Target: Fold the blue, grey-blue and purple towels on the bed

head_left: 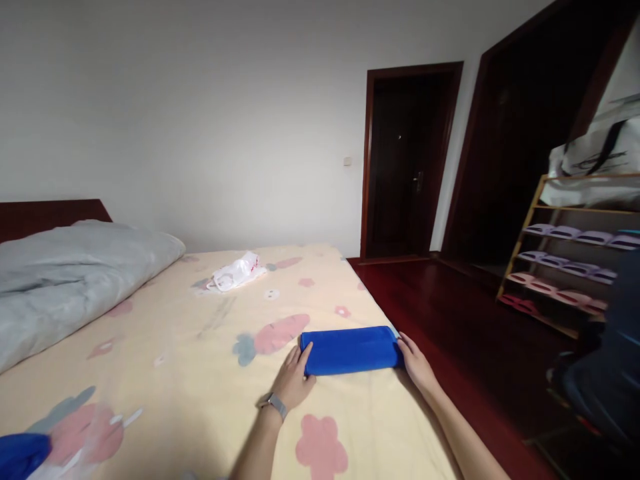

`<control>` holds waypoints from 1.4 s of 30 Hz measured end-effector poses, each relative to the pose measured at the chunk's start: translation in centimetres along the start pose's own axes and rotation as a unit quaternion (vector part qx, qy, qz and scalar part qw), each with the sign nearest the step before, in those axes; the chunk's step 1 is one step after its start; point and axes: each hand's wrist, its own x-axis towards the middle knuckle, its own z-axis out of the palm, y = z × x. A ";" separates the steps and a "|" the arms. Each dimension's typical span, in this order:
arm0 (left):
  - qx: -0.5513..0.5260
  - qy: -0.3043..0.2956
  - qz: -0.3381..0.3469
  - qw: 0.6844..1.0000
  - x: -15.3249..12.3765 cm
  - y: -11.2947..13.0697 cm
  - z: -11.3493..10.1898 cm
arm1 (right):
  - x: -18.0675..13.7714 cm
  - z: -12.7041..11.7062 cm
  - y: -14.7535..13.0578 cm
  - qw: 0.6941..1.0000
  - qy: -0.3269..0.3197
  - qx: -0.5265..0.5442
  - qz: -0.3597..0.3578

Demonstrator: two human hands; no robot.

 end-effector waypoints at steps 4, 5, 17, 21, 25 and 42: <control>0.031 -0.015 0.000 0.999 0.1 0.1 0.1 | 0.5 1.0 -0.1 0.999 -0.036 0.007 -0.030; 0.035 -0.017 0.003 0.999 0.1 0.2 0.1 | 0.6 1.1 -0.1 0.999 -0.041 0.007 -0.035; 0.058 -0.017 0.024 0.998 0.3 0.8 0.3 | 0.9 1.0 0.5 0.998 0.007 0.027 -0.050; 0.060 -0.010 0.035 0.998 0.4 0.8 0.9 | 0.8 0.7 0.3 0.998 0.045 0.021 -0.028; 0.049 -0.026 0.019 0.998 0.6 1.0 0.9 | 0.0 0.5 -0.3 0.999 0.046 -0.017 -0.022; 0.284 0.074 -0.227 0.929 -28.4 -13.7 -15.8 | -6.6 -1.0 -4.9 0.982 0.191 -0.013 0.007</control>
